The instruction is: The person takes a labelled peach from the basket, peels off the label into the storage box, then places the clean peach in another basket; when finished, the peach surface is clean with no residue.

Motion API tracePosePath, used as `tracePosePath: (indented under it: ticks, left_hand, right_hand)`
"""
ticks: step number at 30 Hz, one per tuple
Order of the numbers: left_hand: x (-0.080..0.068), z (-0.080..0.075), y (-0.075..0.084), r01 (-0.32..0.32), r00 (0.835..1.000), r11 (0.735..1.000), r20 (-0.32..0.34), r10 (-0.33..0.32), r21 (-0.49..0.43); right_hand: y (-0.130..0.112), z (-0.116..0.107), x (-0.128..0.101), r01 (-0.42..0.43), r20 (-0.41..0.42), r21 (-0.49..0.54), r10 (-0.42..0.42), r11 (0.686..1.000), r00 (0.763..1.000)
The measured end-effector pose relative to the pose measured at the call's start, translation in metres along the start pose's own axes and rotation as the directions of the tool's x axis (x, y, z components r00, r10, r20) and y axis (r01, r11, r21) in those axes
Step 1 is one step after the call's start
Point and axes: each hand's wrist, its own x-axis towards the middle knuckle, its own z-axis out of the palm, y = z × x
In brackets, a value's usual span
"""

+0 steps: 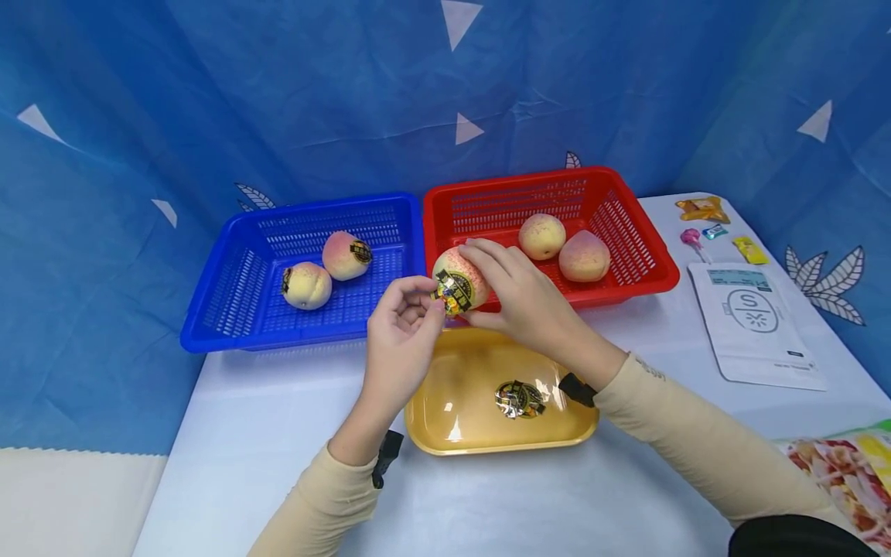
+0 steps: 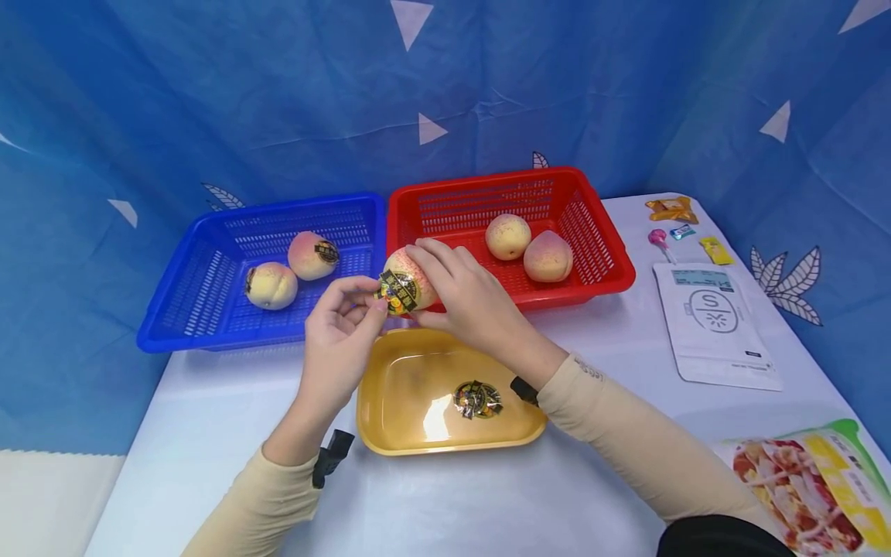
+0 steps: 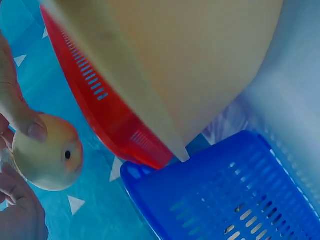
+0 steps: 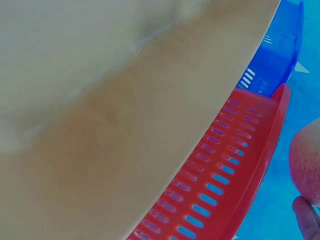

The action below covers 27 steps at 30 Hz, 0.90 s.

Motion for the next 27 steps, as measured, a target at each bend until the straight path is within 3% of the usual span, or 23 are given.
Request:
tracePosePath:
  ticks: [9, 14, 17, 21, 24, 27]
  left_hand:
    - [-0.005, -0.002, -0.003, -0.003, 1.000, 0.998, 0.030, 0.002, 0.057]
    - [-0.013, -0.004, -0.003, 0.035, 0.991, 0.996, 0.124, -0.046, 0.088]
    - [-0.022, -0.004, -0.003, 0.063, 0.966, 0.994, 0.243, -0.084, 0.091]
    - [-0.034, -0.004, -0.006, 0.085, 0.906, 0.975, 0.392, -0.162, 0.206]
    - [-0.042, -0.001, -0.011, 0.061, 0.865, 0.946, 0.456, -0.210, 0.320]
    - [-0.047, 0.002, -0.020, 0.034, 0.841, 0.927, 0.490, -0.228, 0.373]
  right_hand:
    - [0.005, -0.010, -0.009, -0.030, 0.010, -0.017, 0.030, 0.999, 0.999]
    - [0.009, -0.016, -0.014, -0.029, 0.029, -0.045, 0.030, 0.999, 0.999]
    - [0.013, -0.023, -0.015, -0.042, 0.031, -0.053, 0.044, 0.998, 0.999]
    - [0.021, -0.035, -0.017, -0.092, 0.014, -0.008, 0.092, 0.996, 0.996]
    - [0.027, -0.044, -0.019, -0.139, -0.010, 0.030, 0.139, 0.990, 0.990]
    - [0.032, -0.050, -0.024, -0.194, -0.022, 0.050, 0.195, 0.980, 0.981]
